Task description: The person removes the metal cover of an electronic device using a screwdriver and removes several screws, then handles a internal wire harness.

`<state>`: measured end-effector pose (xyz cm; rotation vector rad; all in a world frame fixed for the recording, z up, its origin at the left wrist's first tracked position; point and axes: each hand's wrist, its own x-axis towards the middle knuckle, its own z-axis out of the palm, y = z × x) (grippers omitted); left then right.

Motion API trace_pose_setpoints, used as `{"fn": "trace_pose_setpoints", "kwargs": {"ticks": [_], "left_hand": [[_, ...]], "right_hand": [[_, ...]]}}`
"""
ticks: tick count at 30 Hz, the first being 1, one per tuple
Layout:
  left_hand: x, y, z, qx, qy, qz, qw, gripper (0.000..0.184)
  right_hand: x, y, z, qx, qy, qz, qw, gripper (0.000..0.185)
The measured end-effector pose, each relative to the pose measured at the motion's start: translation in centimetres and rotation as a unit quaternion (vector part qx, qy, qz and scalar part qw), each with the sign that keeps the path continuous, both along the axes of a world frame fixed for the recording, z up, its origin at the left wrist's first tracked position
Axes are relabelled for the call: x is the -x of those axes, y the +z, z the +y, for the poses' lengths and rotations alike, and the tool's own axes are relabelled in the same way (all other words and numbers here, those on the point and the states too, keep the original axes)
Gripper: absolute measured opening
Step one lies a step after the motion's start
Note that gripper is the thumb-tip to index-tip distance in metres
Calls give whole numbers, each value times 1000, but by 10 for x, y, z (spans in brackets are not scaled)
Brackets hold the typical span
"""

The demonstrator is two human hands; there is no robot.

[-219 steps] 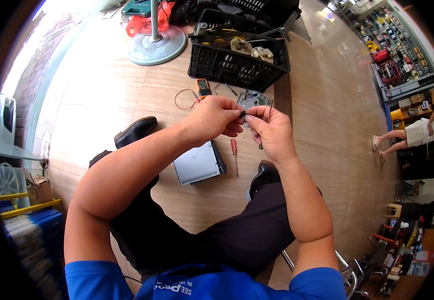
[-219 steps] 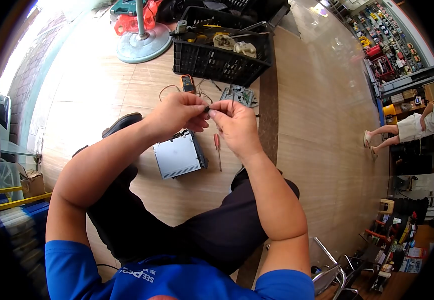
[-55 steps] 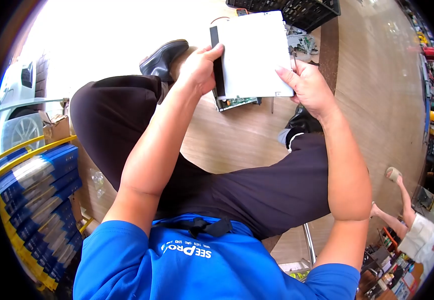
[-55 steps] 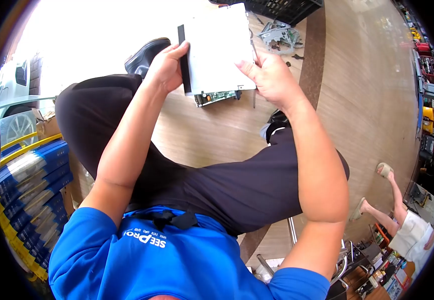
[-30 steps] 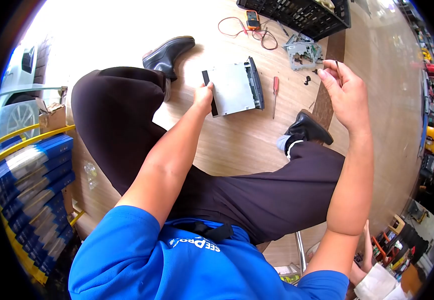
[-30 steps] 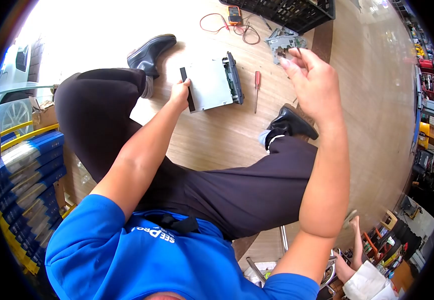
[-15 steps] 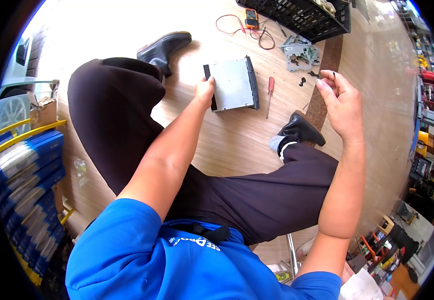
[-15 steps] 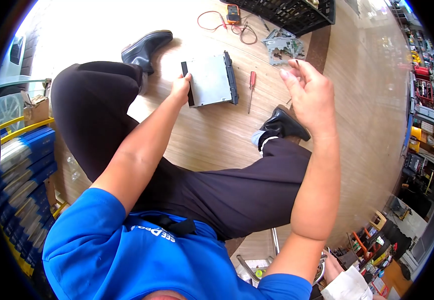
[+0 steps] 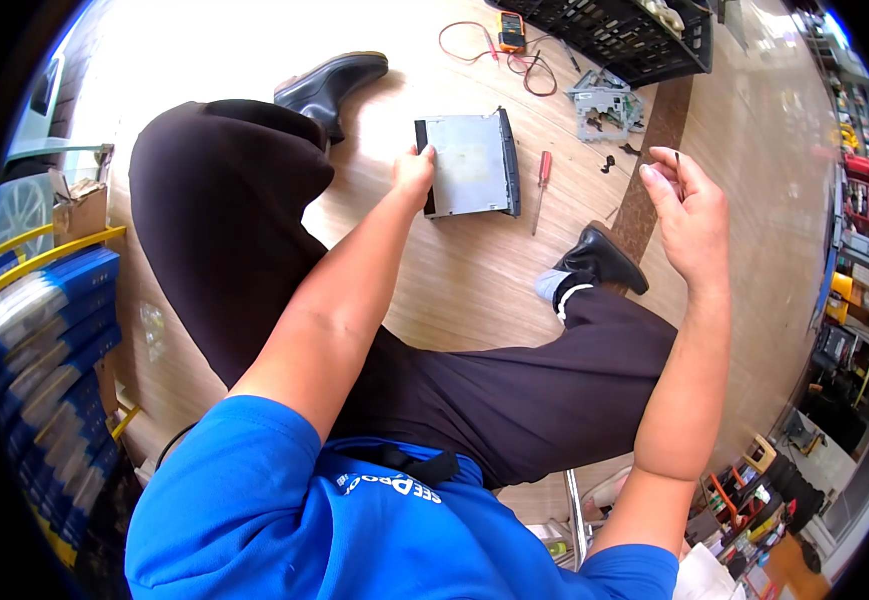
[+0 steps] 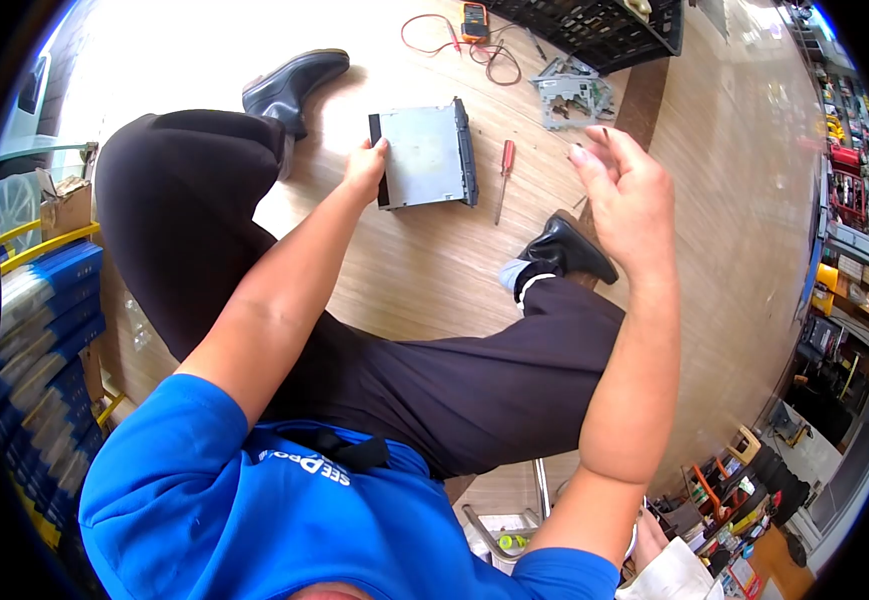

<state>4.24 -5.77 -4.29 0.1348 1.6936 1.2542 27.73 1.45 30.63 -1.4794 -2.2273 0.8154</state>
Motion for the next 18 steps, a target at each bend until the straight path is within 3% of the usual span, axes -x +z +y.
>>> {"fn": "trace_pose_setpoints", "kwargs": {"ticks": [18], "left_hand": [[-4, 42, -1, 61, -2, 12, 998, 40]], "right_hand": [[4, -13, 1, 3, 17, -20, 1000, 30]]}}
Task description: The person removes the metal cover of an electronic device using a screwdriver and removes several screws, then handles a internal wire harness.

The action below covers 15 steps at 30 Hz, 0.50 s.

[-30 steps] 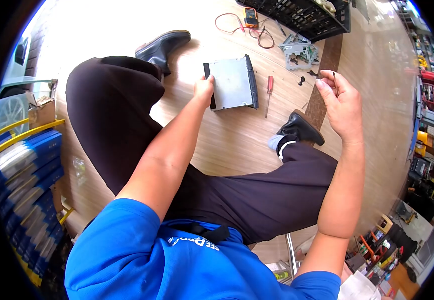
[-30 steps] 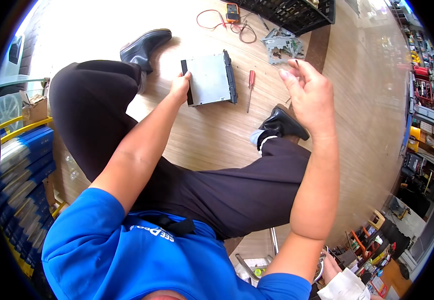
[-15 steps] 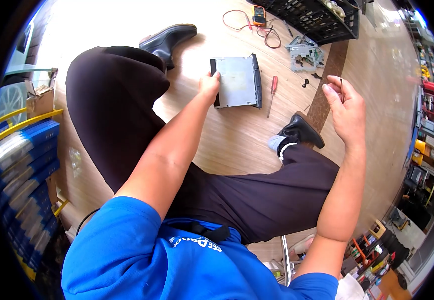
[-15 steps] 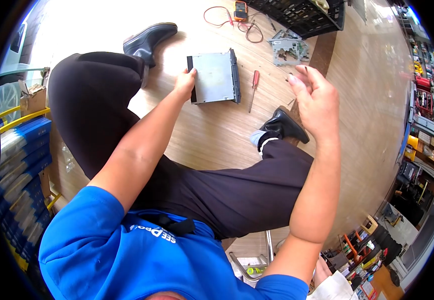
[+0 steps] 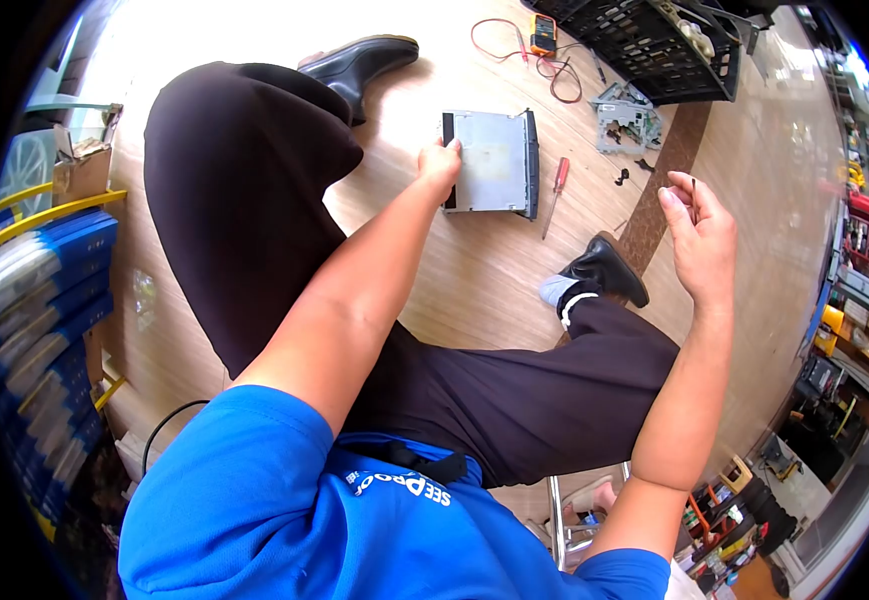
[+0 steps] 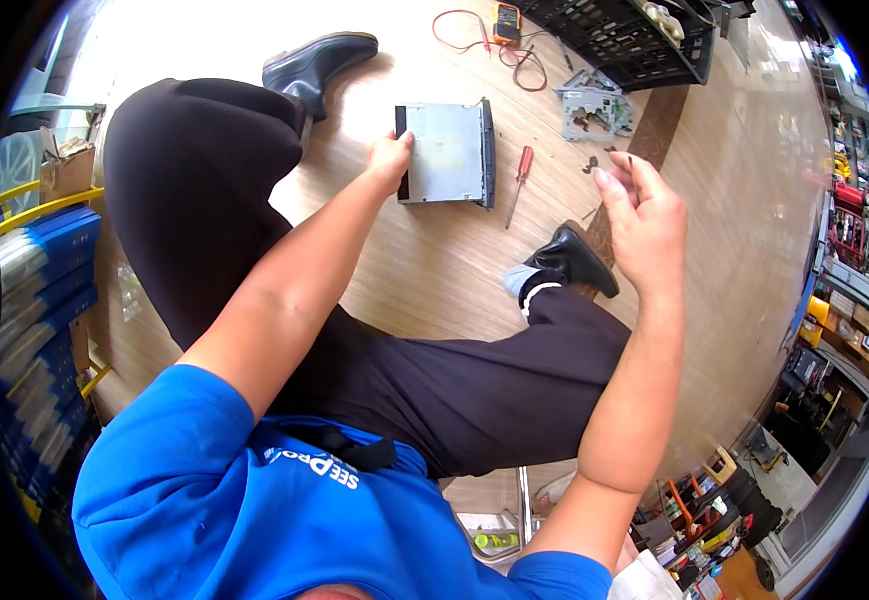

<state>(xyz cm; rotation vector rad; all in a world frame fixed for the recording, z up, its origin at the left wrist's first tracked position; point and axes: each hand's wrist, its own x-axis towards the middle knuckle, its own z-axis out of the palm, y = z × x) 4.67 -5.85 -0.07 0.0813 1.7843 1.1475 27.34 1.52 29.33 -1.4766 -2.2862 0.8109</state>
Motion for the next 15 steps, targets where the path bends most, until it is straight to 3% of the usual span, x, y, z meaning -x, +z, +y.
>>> {"fn": "trace_pose_setpoints", "kwargs": {"ticks": [15], "left_hand": [[1, -21, 2, -18, -6, -7, 1000, 31]], "right_hand": [[-2, -5, -1, -2, 16, -3, 1000, 31]]}}
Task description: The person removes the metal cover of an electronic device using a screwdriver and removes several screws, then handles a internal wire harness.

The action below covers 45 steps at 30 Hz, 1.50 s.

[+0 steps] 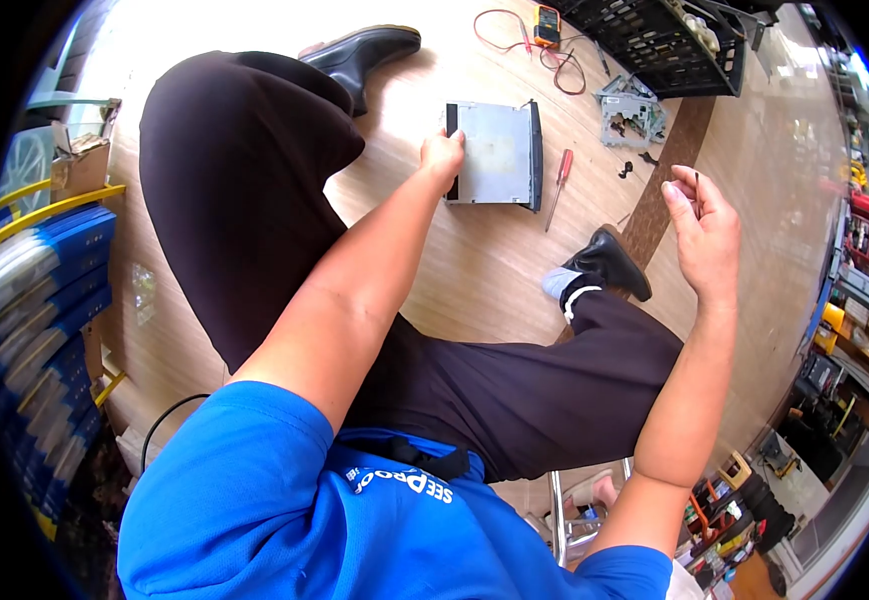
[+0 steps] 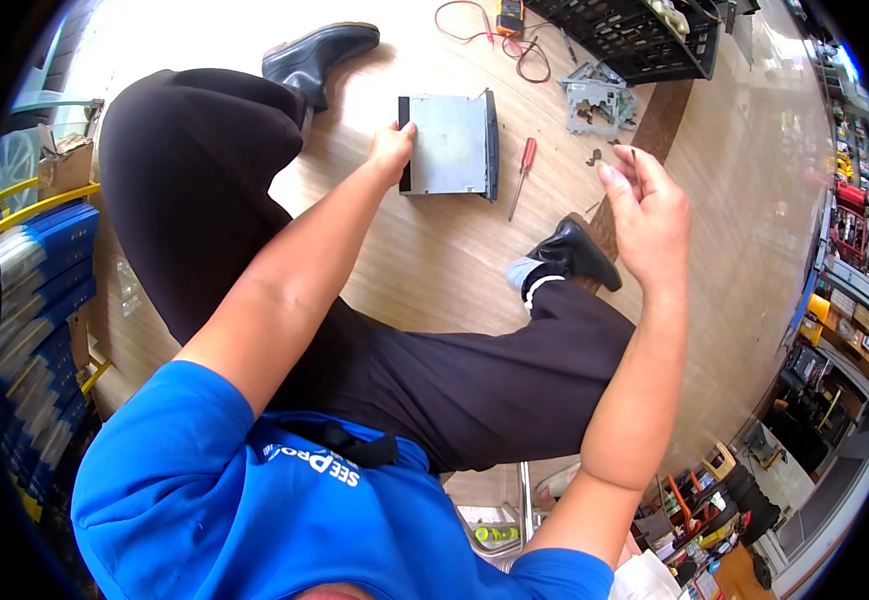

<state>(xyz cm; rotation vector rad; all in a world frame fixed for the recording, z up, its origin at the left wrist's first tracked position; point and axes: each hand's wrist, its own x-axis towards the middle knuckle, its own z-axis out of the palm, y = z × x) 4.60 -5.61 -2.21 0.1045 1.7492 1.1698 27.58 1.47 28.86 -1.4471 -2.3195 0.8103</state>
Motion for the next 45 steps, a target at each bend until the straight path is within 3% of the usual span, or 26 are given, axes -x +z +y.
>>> {"fn": "trace_pose_setpoints", "kwargs": {"ticks": [5, 11, 15, 20, 26, 30, 33, 35, 38, 44, 45], "left_hand": [[0, 13, -1, -1, -9, 1, 1000, 31], [1, -13, 4, 7, -16, -9, 1000, 32], [2, 9, 3, 37, -33, 16, 999, 34], [4, 32, 6, 122, -120, 117, 978, 34], [9, 47, 11, 185, -216, 177, 942, 35], [15, 50, 12, 202, -247, 167, 933, 37], [13, 50, 9, 200, -236, 179, 934, 40], [11, 42, 8, 210, -164, 163, 950, 42], [15, 46, 7, 197, -191, 149, 950, 42], [12, 44, 10, 205, -223, 148, 941, 35], [12, 45, 10, 205, -239, 161, 935, 34]], "right_hand": [[0, 0, -1, 3, 1, -8, 1000, 31], [0, 0, -1, 2, 6, -7, 1000, 31], [2, -1, -1, 13, 0, -6, 1000, 32], [4, -5, -2, 22, 3, 6, 1000, 33], [8, -18, -5, 38, 6, -60, 997, 32], [-7, -70, -3, 59, 53, -86, 993, 34], [-14, -107, -9, 112, 87, -207, 968, 35], [-19, -130, -15, 130, 114, -286, 942, 34], [-32, -172, -22, 127, 130, -343, 922, 33], [-13, -262, -41, 113, -102, -228, 962, 44], [-13, -270, -42, 101, -87, -222, 966, 47]]}}
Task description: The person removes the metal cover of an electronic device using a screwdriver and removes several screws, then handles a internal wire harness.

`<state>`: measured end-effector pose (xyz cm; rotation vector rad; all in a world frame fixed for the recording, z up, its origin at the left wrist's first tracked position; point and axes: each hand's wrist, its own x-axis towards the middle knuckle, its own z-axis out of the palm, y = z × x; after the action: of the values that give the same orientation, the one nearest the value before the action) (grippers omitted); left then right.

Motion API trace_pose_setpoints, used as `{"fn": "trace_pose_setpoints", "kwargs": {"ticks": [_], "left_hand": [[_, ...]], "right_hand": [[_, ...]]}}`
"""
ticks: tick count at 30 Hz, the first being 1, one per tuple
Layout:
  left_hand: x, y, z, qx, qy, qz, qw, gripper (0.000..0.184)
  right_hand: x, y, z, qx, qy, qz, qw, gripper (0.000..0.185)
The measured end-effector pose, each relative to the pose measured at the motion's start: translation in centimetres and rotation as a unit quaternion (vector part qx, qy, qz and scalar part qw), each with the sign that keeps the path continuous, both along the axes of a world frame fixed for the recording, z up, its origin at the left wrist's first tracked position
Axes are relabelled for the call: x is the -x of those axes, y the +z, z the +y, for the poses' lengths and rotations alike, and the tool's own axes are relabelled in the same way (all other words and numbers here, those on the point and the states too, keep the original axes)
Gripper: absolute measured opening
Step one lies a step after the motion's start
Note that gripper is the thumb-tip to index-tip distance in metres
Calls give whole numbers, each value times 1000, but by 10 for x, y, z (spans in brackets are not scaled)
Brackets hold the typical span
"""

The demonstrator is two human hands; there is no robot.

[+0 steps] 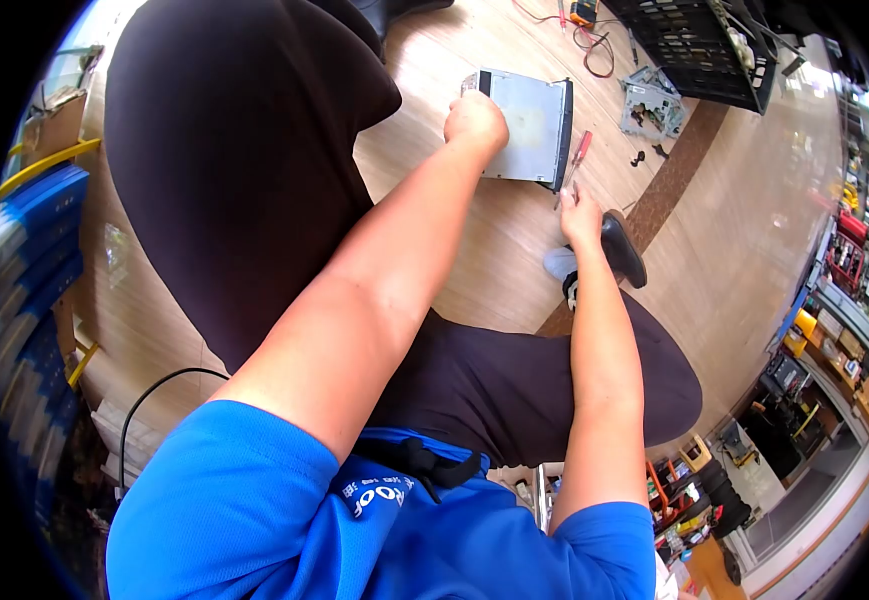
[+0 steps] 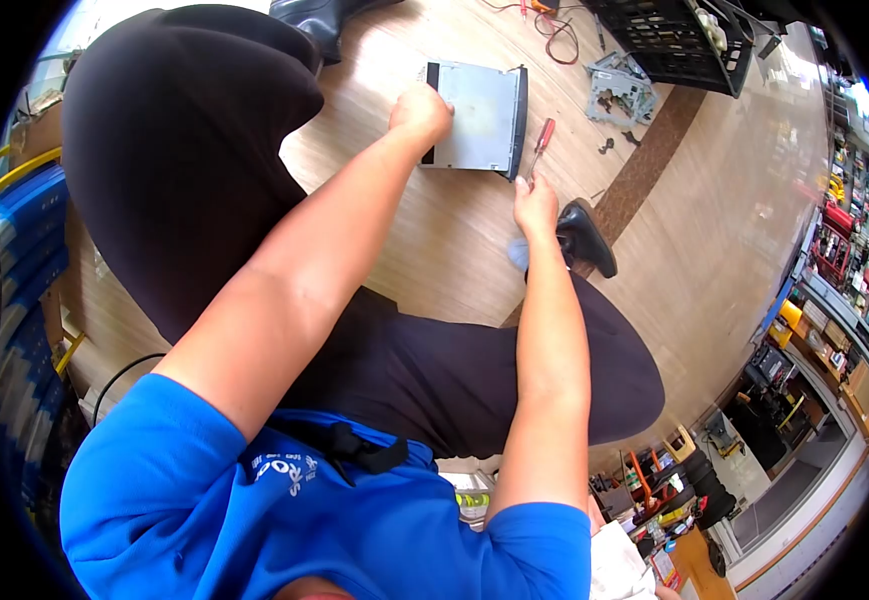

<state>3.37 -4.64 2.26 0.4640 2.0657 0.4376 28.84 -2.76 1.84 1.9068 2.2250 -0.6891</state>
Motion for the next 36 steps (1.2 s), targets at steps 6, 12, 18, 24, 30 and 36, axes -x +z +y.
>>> {"fn": "trace_pose_setpoints", "kwargs": {"ticks": [6, 12, 18, 24, 30, 36], "left_hand": [[-2, -22, 4, -23, -94, 27, 995, 39], [-7, -30, 4, -25, -53, 53, 997, 40], [1, -12, -6, -36, -71, 40, 996, 49], [6, 14, -2, -31, -114, 25, 993, 50], [3, 8, 0, -21, -106, 29, 994, 51], [3, 7, -4, -16, -86, 19, 996, 52]], "right_hand": [[-2, -14, 18, 26, 40, 71, 996, 50], [-13, -48, 27, -5, 58, 84, 995, 43], [-18, -45, 29, 120, -11, 193, 974, 50], [-8, -31, 25, 208, -92, 242, 944, 60], [-8, -31, 23, 208, -84, 262, 939, 66], [-10, -36, 25, 217, -83, 249, 940, 68]]}}
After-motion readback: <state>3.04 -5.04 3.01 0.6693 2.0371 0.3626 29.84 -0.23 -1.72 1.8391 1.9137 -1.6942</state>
